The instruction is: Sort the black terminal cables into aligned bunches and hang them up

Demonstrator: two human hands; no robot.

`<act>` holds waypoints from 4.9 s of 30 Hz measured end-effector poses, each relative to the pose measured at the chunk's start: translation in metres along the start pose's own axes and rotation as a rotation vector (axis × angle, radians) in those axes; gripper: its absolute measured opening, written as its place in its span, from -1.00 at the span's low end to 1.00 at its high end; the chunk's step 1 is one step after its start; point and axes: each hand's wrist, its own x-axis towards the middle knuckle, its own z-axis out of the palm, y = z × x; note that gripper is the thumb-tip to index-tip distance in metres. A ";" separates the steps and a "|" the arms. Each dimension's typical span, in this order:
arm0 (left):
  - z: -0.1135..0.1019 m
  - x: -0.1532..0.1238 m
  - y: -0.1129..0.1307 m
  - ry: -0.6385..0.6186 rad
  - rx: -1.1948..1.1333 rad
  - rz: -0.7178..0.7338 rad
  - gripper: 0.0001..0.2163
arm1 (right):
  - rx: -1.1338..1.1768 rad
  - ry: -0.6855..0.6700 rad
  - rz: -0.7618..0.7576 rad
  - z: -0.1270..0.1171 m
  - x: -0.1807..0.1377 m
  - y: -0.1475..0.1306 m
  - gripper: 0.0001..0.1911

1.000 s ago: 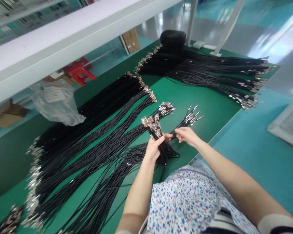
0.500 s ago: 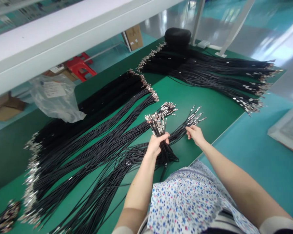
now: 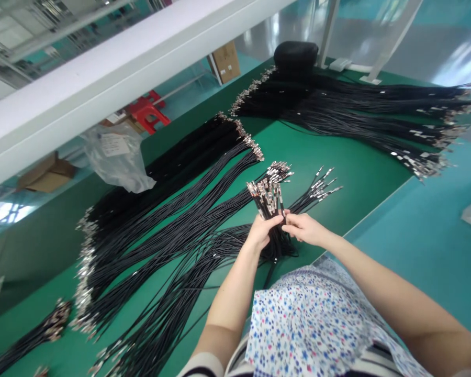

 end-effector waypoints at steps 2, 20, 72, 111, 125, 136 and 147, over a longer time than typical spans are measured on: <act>0.000 -0.001 0.002 -0.026 -0.009 -0.008 -0.73 | 0.092 -0.025 0.023 0.001 0.000 0.002 -0.73; -0.006 0.012 -0.005 -0.013 0.037 -0.157 -0.70 | -0.279 0.058 -0.069 -0.023 0.013 -0.022 -0.83; 0.003 -0.001 -0.001 0.002 0.110 -0.024 -0.69 | 0.276 0.379 0.525 -0.039 0.020 0.065 -0.69; -0.006 0.017 -0.002 0.185 0.007 0.084 -0.77 | 0.204 0.136 0.121 0.000 0.005 0.009 -0.72; -0.008 0.011 0.009 0.037 -0.018 -0.084 -0.75 | 0.101 0.023 0.120 0.016 0.000 0.016 -0.77; 0.001 0.003 0.007 0.114 0.052 -0.043 -0.71 | -0.002 0.282 0.867 -0.012 -0.039 0.121 -0.58; 0.003 -0.003 0.008 0.161 0.059 -0.071 -0.71 | 0.445 0.662 0.785 -0.005 0.001 0.109 -0.79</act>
